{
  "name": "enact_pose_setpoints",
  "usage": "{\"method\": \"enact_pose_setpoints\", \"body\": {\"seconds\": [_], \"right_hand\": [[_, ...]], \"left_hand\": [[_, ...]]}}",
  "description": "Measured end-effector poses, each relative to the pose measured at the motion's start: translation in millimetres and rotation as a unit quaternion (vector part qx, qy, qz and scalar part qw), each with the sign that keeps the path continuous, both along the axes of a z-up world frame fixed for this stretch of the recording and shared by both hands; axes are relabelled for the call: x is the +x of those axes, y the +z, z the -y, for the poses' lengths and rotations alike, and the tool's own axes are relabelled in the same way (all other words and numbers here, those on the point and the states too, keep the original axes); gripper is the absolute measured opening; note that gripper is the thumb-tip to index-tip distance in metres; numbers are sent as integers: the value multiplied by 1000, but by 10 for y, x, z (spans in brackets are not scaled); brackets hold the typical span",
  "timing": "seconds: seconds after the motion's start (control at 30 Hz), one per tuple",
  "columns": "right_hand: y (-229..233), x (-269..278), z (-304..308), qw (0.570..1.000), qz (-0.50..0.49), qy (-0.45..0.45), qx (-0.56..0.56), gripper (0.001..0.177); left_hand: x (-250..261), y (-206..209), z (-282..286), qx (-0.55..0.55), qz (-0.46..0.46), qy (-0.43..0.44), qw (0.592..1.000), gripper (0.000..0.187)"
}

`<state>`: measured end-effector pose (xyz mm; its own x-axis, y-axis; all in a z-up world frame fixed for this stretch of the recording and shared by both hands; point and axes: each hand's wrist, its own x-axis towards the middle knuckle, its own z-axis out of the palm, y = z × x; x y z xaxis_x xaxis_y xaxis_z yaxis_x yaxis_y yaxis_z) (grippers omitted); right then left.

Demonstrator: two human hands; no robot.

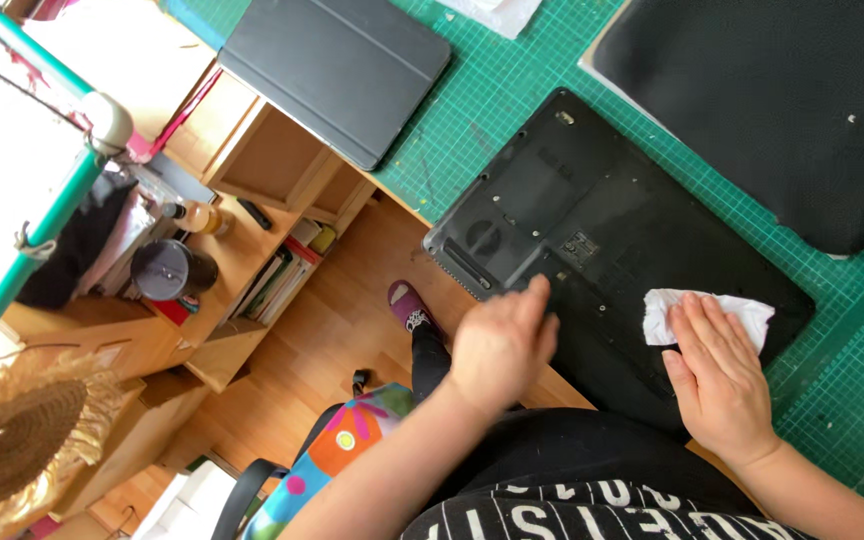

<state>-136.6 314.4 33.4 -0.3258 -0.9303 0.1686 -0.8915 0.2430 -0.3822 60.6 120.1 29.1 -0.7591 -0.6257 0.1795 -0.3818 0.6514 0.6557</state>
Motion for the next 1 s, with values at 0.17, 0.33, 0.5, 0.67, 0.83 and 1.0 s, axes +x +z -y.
{"method": "enact_pose_setpoints", "body": {"seconds": [0.17, 0.33, 0.5, 0.67, 0.83, 1.0], "right_hand": [[-71, 15, -48, 1000, -18, 2, 14, 48], [-83, 14, -73, 1000, -14, 5, 12, 47], [-127, 19, -89, 1000, -24, -2, 19, 47], [-110, 23, -85, 1000, -15, -11, 13, 47], [-78, 30, -48, 1000, -13, -9, 2, 47], [-79, 11, -40, 1000, -15, -11, -3, 46]], "left_hand": [[35, 80, -385, 53, 191, -73, 977, 86], [3, 114, -358, 54, 231, -104, 966, 90], [-14, 184, -322, 55, 249, -115, 960, 90], [-33, 225, -287, 59, 285, -142, 946, 89], [-35, 223, -295, 64, 289, -144, 944, 92], [-62, 200, -295, 102, 290, -119, 944, 97]]}}
